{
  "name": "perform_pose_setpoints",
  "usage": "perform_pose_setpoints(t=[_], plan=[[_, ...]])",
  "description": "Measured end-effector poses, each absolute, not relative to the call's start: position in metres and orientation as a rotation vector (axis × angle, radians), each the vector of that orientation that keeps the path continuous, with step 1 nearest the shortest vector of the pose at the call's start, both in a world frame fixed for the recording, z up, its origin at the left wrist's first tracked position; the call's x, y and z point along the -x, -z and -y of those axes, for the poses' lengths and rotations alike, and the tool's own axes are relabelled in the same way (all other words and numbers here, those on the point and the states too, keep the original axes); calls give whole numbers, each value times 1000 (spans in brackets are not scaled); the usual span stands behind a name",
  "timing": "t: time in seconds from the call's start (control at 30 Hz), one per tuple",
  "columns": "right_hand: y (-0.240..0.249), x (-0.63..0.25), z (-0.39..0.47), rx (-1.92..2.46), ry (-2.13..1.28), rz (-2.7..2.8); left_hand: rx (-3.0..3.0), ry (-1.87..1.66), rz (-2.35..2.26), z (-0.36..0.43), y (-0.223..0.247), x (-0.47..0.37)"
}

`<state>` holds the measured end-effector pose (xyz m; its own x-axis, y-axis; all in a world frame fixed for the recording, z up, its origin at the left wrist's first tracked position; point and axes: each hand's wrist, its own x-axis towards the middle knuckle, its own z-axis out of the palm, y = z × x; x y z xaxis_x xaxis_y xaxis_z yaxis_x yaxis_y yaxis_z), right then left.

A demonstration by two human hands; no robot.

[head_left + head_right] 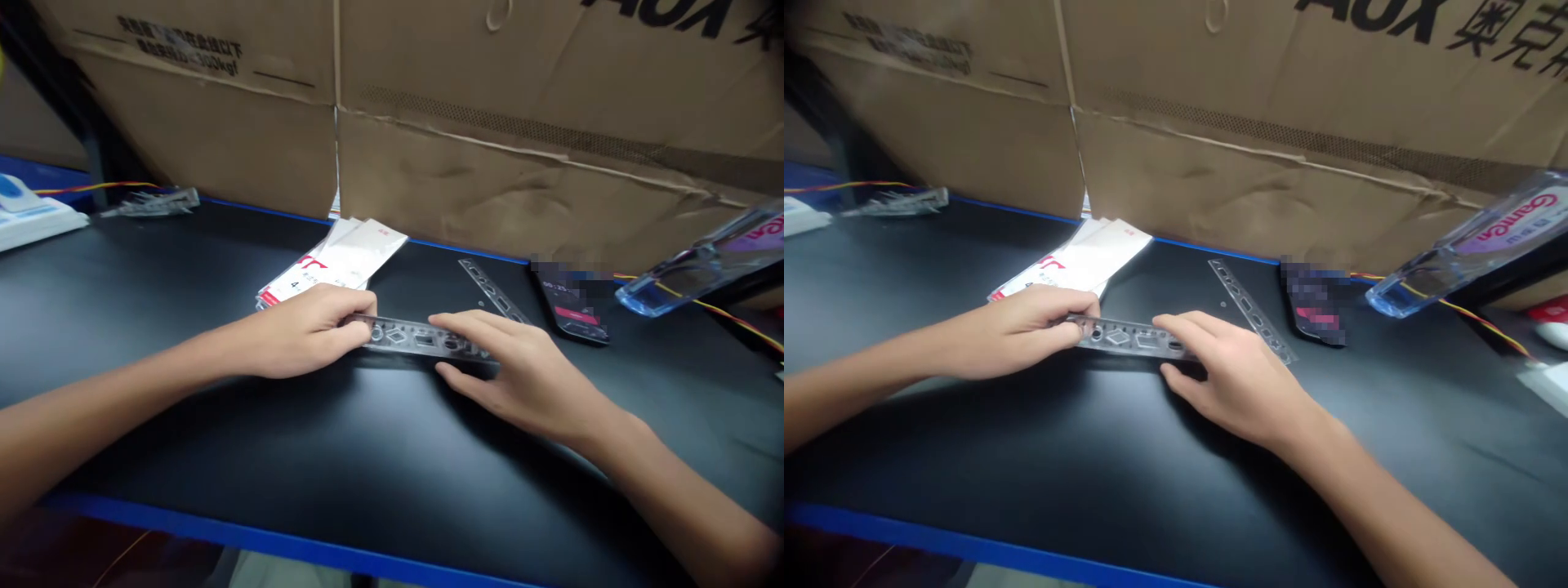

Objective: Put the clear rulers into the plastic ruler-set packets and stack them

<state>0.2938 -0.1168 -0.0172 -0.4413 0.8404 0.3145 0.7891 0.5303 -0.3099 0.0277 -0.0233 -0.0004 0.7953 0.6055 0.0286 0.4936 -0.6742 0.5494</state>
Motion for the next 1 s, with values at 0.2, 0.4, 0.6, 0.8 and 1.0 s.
perform_pose_setpoints(t=[0.2,0.4,0.6,0.8,1.0], plan=[[18,-298,117,1274,-67,2366,-2391,-376,-877,27,0,-30],[6,-330,101,1559,187,2165,-2214,-893,-1089,15,10,-27],[3,-362,84,2017,219,1912,-2359,-971,-1115,10,7,-23],[9,-357,86,2185,170,1982,-2621,-725,-1146,0,7,-15],[17,-358,87,2122,264,2055,-2658,-442,-1314,-20,16,-3]])
